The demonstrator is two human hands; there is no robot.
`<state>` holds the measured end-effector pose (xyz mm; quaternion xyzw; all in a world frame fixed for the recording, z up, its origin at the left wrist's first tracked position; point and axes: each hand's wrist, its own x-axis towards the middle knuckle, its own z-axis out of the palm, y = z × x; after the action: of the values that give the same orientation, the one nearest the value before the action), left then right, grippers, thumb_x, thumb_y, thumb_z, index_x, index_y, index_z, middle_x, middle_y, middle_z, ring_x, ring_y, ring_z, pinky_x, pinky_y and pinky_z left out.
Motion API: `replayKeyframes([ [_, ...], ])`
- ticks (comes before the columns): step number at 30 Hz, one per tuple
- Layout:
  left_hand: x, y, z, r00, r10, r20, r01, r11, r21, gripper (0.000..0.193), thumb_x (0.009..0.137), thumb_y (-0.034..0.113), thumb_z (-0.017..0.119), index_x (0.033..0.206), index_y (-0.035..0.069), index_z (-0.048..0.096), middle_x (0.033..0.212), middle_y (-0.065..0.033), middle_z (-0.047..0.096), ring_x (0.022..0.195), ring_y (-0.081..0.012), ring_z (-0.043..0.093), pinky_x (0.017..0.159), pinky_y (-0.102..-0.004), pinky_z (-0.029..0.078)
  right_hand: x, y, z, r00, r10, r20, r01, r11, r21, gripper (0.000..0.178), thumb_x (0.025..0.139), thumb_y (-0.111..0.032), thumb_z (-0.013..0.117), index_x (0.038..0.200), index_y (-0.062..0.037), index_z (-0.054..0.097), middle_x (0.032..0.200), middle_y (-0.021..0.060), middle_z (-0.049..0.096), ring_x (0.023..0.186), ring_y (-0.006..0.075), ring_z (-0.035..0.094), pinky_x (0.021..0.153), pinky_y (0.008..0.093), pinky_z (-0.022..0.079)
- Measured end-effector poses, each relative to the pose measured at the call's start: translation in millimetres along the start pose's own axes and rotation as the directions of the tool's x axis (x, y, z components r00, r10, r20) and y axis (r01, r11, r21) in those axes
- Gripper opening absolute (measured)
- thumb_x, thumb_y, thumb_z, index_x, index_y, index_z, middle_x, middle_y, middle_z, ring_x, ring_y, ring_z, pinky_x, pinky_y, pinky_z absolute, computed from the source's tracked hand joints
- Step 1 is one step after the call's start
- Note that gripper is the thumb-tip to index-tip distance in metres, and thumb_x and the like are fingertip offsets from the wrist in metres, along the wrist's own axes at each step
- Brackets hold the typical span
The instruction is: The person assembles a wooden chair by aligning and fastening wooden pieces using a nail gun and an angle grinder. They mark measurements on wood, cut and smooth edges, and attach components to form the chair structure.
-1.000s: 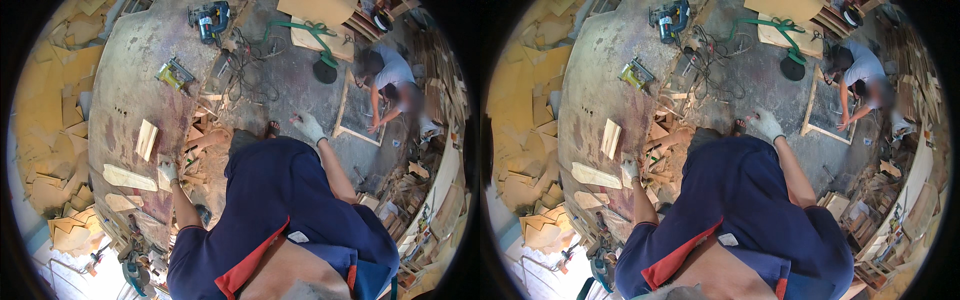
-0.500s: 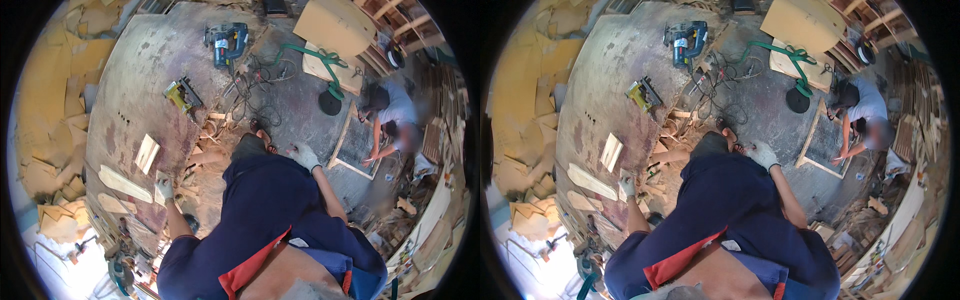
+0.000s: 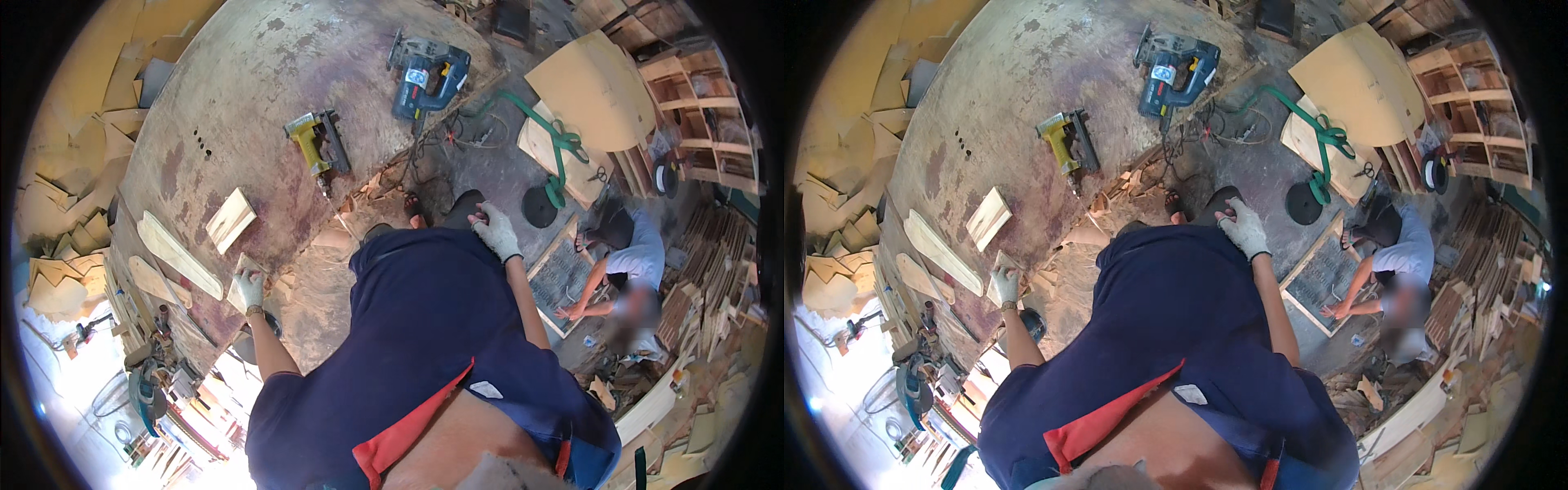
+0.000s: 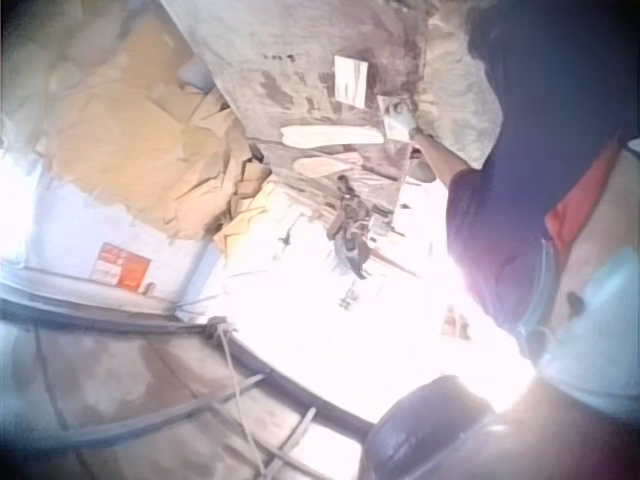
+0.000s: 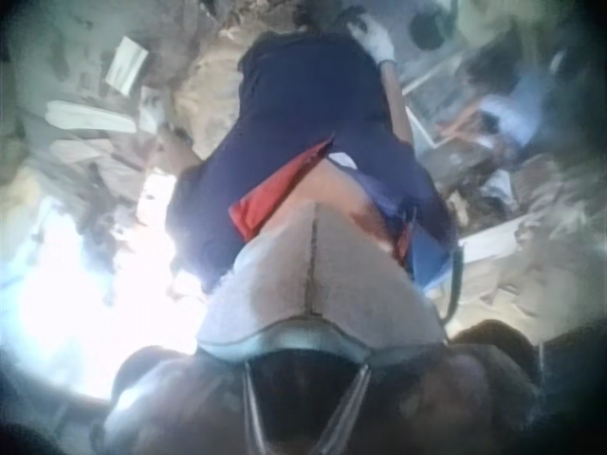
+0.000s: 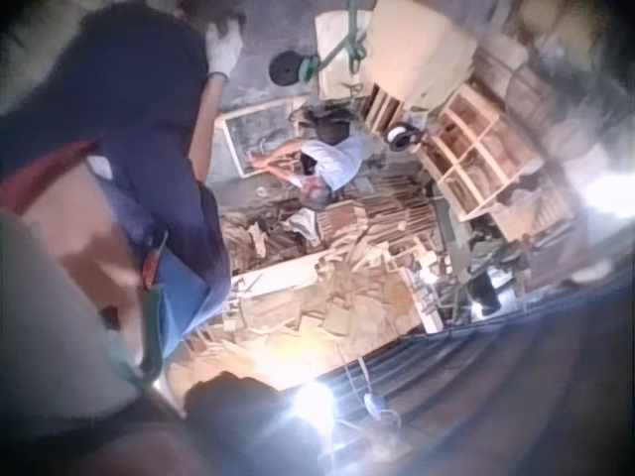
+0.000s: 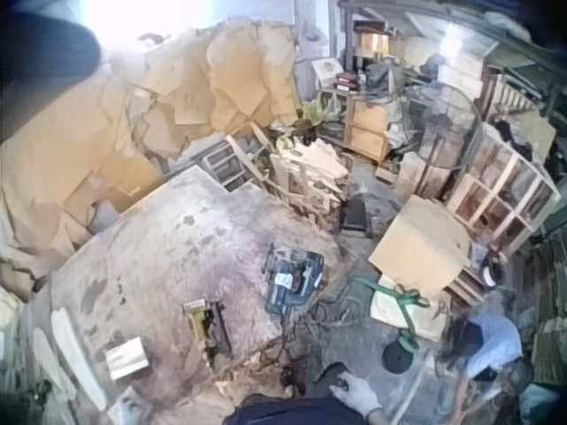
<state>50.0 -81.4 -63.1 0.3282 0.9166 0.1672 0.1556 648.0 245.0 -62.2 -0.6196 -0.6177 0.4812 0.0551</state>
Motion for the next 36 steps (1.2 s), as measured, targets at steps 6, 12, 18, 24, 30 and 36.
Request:
replayKeyframes([
  [6,16.3,144.2,55.6,0.900,-0.117,-0.420,0.177,0.978,0.107,0.052,0.069,0.015,0.073,0.119,0.007,0.065,0.114,-0.0220,0.055,0.107,-0.0431,0.060,0.091,-0.0504,0.051,75.2,-12.5,-55.4,0.990,-0.083,-0.114,0.078,0.996,-0.042,0.057,0.088,-0.035,0.078,0.133,-0.0041,0.063,0.109,0.0185,0.073,0.097,0.0315,0.072,0.086,0.0415,0.057],
  [12,101.1,389.2,143.1,0.856,-0.074,-0.511,-0.089,0.954,-0.287,0.050,0.080,0.015,0.080,0.127,0.008,0.064,0.126,-0.0210,0.056,0.117,-0.0420,0.060,0.094,-0.0507,0.052,196.3,-66.2,-134.5,0.956,-0.230,-0.181,0.210,0.969,-0.127,0.058,0.087,-0.035,0.078,0.133,-0.0034,0.062,0.111,0.0181,0.072,0.101,0.0334,0.072,0.087,0.0419,0.056],
  [18,288.1,520.0,196.9,0.963,-0.073,-0.259,0.034,0.988,-0.152,0.067,0.098,0.046,0.062,0.150,0.008,0.045,0.156,-0.0250,0.041,0.140,-0.0412,0.046,0.110,-0.0547,0.041,332.1,-165.2,-204.4,0.906,-0.395,-0.149,0.356,0.905,-0.233,0.060,0.089,-0.035,0.075,0.138,-0.0052,0.058,0.120,0.0186,0.070,0.114,0.0309,0.069,0.096,0.0423,0.054],
  [24,347.6,535.9,248.5,0.965,-0.137,-0.225,0.205,0.926,0.318,0.074,0.103,0.057,0.042,0.163,0.015,0.029,0.171,-0.0138,0.021,0.158,-0.0317,0.017,0.126,-0.0562,0.014,471.0,-230.1,-230.3,0.879,-0.474,-0.059,0.432,0.842,-0.322,0.069,0.089,-0.045,0.070,0.144,-0.0079,0.051,0.137,0.0212,0.060,0.128,0.0390,0.056,0.107,0.0460,0.046],
  [30,342.2,530.7,247.7,0.968,-0.149,-0.200,0.209,0.923,0.325,0.074,0.102,0.054,0.046,0.162,0.014,0.030,0.171,-0.0126,0.021,0.159,-0.0322,0.015,0.126,-0.0545,0.013,623.0,-253.6,-188.9,0.766,-0.598,0.235,0.630,0.627,-0.458,0.079,0.087,-0.036,0.074,0.153,-0.0082,0.042,0.139,0.0203,0.055,0.133,0.0399,0.048,0.112,0.0451,0.041],
  [36,341.7,529.6,248.8,0.961,-0.046,-0.274,0.135,0.940,0.314,0.075,0.100,0.049,0.054,0.161,0.011,0.033,0.170,-0.0167,0.022,0.158,-0.0338,0.016,0.126,-0.0548,0.011,698.5,-266.4,-112.4,0.672,-0.535,0.512,0.690,0.201,-0.695,0.055,0.092,-0.022,0.068,0.143,-0.0107,0.052,0.139,0.0186,0.056,0.134,0.0357,0.051,0.113,0.0437,0.044],
])
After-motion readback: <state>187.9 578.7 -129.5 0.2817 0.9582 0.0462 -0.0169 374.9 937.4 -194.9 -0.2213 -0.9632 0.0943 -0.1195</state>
